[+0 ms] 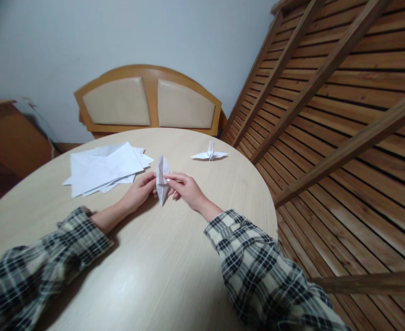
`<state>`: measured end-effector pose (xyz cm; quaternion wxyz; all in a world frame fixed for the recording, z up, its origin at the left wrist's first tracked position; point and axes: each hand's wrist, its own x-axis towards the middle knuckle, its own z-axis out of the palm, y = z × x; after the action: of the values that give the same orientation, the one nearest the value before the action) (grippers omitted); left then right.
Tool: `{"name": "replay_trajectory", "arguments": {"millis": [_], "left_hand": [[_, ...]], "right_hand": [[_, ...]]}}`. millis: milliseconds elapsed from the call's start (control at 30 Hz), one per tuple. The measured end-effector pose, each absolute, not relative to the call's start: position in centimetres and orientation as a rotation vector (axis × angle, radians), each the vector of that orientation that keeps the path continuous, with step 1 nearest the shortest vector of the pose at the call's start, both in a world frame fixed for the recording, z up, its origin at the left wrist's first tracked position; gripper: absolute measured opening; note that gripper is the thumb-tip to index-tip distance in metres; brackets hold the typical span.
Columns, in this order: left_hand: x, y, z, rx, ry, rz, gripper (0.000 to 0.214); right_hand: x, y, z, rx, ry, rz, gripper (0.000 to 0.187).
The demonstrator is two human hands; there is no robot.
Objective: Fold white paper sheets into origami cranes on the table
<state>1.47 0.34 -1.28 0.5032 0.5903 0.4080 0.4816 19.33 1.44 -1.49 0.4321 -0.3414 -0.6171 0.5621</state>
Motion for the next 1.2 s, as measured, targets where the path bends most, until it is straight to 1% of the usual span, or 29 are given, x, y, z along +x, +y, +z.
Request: {"name": "replay_trajectory", "arguments": {"millis": [200, 500, 733, 1200], "left_hand": [[1.6, 0.3, -0.8, 1.373, 1.017, 1.177, 0.033], [1.5, 0.3, -0.6, 1.448, 1.057, 1.116, 0.024], [1.5, 0.3, -0.8, 1.45, 1.024, 1.117, 0.019], [1.6, 0.4, -1.0, 1.44, 0.972, 1.108, 0.021]], "right_hand": [[19.4, 1.6, -1.8, -0.862, -1.555, 1.392, 0.032], [19.3, 1.6, -1.9, -0.852, -1.521, 1.422, 0.029], [19.2, 1.8, -2.4, -0.822, -1.44, 1.346, 0.041], [19.2, 1.9, -2.6, -0.823, -1.467, 1.32, 0.034]]}}
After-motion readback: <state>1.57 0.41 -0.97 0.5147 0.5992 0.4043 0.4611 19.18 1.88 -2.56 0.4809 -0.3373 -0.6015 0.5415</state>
